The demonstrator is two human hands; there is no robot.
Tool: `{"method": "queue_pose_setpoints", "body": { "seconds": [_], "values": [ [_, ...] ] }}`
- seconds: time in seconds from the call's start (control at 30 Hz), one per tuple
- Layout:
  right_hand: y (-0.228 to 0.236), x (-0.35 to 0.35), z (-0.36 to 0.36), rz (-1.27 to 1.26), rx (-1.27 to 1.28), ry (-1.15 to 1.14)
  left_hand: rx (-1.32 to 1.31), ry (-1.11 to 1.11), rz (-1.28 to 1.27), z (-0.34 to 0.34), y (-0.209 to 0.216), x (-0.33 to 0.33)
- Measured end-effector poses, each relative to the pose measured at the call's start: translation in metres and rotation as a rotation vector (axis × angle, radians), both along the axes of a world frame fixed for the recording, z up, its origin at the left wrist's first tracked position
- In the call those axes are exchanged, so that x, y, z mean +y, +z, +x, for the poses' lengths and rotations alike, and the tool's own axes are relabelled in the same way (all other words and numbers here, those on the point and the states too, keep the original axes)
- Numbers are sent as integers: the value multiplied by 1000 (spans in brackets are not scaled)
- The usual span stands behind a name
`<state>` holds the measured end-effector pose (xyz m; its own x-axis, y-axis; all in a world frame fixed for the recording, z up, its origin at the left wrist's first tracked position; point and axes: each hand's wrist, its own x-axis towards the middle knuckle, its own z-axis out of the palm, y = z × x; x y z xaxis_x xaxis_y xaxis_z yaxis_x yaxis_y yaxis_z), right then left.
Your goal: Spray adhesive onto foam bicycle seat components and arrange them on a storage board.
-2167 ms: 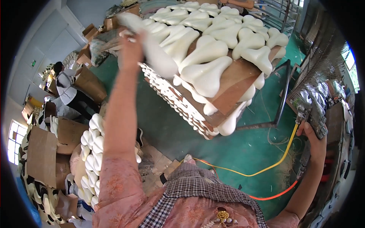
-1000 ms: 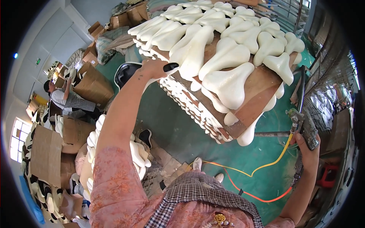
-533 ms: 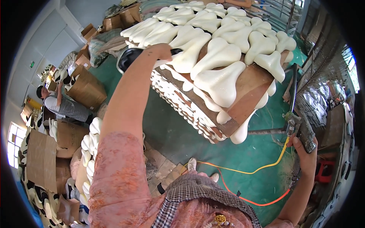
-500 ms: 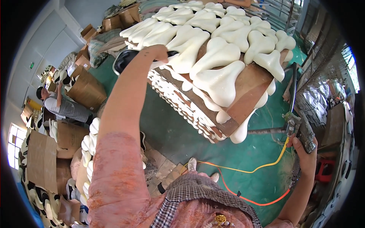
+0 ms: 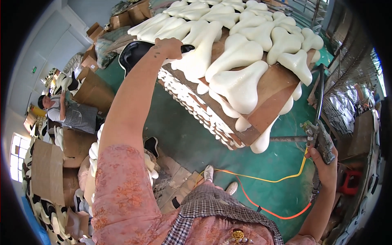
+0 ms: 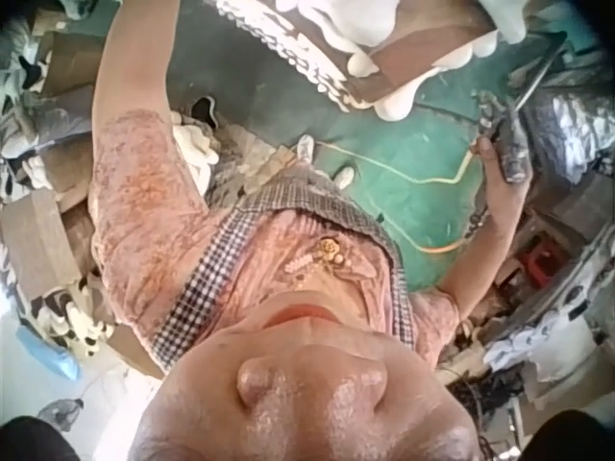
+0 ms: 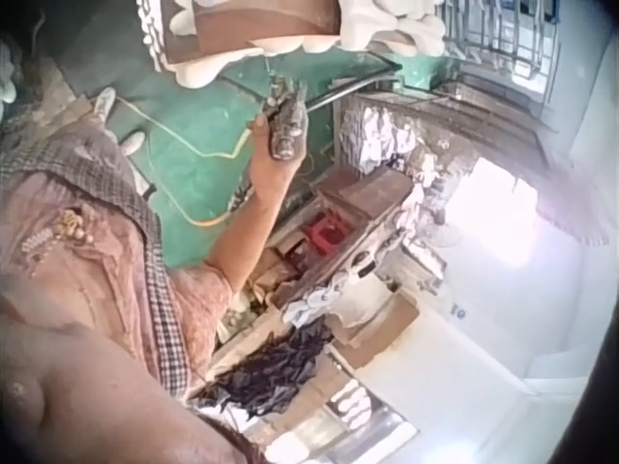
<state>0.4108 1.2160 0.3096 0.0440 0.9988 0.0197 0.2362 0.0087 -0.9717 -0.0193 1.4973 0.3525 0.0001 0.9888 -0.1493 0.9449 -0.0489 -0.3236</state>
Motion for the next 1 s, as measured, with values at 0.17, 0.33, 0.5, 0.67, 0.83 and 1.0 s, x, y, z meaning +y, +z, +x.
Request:
{"method": "queue_pose_setpoints", "body": {
  "seconds": [0.17, 0.33, 0.5, 0.67, 0.83, 1.0],
  "values": [
    [-6, 10, -3, -3, 16, 62, 73, -62, 81, -11, -16, -19],
    [-6, 16, -2, -5, 17, 71, 53, -21, 20, -24, -28, -31],
    [-6, 18, 0, -5, 25, 94, 37, 44, -104, -43, -35, -41],
    [-10, 13, 14, 71, -1, 98, -97, 75, -34, -41, -21, -80],
    [-2, -3, 37, 70, 17, 37, -1310, -53, 375, -36, 40, -153],
    [-2, -25, 59, 96, 73, -12, -2035, -70, 531, 56, 48, -193]
  ]
}}
